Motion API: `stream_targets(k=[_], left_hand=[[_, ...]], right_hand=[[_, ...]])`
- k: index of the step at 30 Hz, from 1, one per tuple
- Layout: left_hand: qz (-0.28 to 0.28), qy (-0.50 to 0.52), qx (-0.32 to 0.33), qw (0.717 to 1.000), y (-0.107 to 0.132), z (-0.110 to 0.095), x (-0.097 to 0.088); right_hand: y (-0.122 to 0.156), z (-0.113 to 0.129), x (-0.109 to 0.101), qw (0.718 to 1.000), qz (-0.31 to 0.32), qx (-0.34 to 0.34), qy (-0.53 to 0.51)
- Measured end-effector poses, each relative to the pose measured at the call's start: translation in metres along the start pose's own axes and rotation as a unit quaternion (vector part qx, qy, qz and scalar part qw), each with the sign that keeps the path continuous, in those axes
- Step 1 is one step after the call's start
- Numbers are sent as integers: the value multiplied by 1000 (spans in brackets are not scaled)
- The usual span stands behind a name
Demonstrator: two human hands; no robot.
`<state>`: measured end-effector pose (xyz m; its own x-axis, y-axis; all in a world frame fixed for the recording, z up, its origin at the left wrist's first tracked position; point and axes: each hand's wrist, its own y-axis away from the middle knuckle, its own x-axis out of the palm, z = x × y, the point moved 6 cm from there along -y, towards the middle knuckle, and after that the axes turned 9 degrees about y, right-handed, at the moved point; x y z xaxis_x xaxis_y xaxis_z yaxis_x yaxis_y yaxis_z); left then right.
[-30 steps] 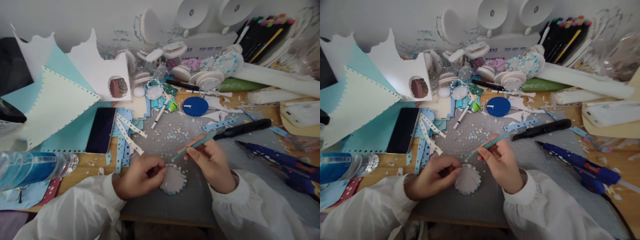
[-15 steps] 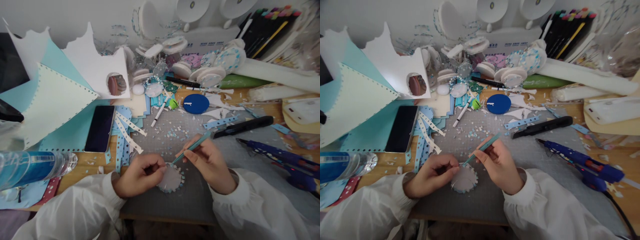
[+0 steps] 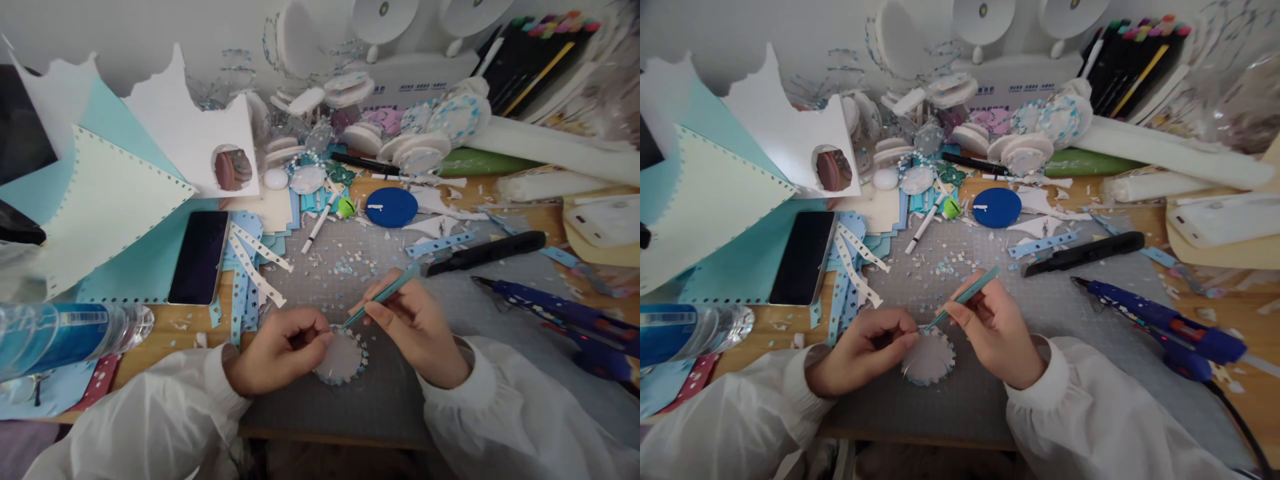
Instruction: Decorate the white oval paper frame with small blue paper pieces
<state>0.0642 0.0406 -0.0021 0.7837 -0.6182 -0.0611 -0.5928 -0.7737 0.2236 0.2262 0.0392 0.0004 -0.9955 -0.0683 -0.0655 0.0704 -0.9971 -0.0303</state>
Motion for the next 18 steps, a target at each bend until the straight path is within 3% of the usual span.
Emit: stream_targets(k=[18], left_hand=[[12,13,1,1000,0,-1,1]], right_hand=[[0,-4,0,999,25,34,24]])
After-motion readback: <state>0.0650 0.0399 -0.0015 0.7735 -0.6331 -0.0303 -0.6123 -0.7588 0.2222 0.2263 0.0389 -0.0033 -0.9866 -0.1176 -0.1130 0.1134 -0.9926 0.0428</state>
